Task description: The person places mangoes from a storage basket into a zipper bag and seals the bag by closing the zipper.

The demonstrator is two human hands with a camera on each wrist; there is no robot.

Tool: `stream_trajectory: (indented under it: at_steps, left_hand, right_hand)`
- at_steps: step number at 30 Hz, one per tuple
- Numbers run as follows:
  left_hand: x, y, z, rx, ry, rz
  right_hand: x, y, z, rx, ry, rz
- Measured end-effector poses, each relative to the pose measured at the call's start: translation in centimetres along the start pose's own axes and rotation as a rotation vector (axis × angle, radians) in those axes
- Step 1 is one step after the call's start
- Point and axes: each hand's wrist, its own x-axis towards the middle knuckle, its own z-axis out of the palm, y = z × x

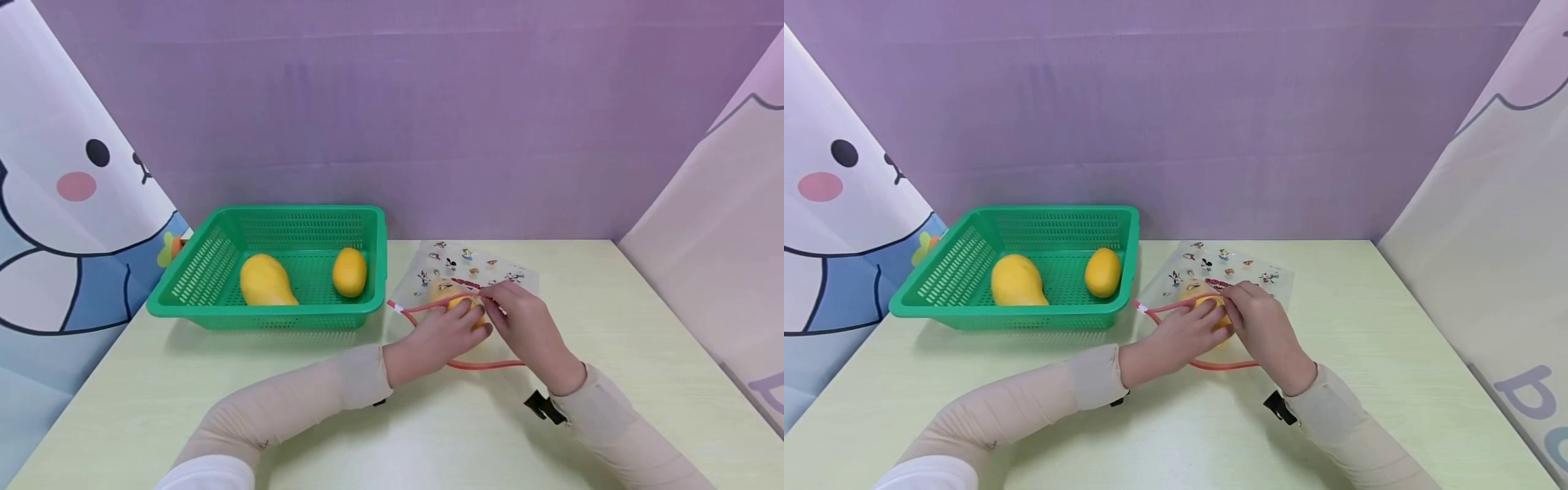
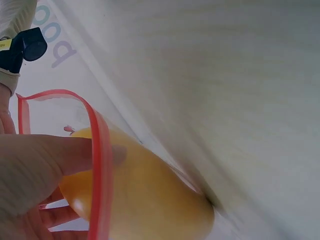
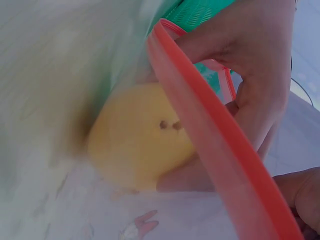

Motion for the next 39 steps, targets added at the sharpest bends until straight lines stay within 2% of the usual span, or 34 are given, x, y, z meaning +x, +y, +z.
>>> stream_trajectory:
  at_steps: [6,17,26,32,39]
  left_hand:
    - [0.5,-0.2,0.0,0.026,-0.043,0.004]
    - [0.7,0.0,0.5,-0.024,-0.061,0.018]
    - [0.3,-0.2,-0.1,-0.148,-0.096,0.006]
    - [0.1,-0.1,-0.3,-0.165,-0.130,-0.004]
    - [-0.3,0.1,-0.2,-0.169,-0.098,-0.008]
  right_hand:
    - [0.0,0.0,0.0,-0.006,-0.009,0.002]
    - [0.0,0.0,0.0,-0.004,-0.007,-0.010]
    - [0.0,0.1,0.1,0.007,0.007,-0.032]
    - [0.0,0.2,0.3,0.020,0.026,-0.054]
    - [-0.2,0.2,0.4,0.010,0.017,-0.044]
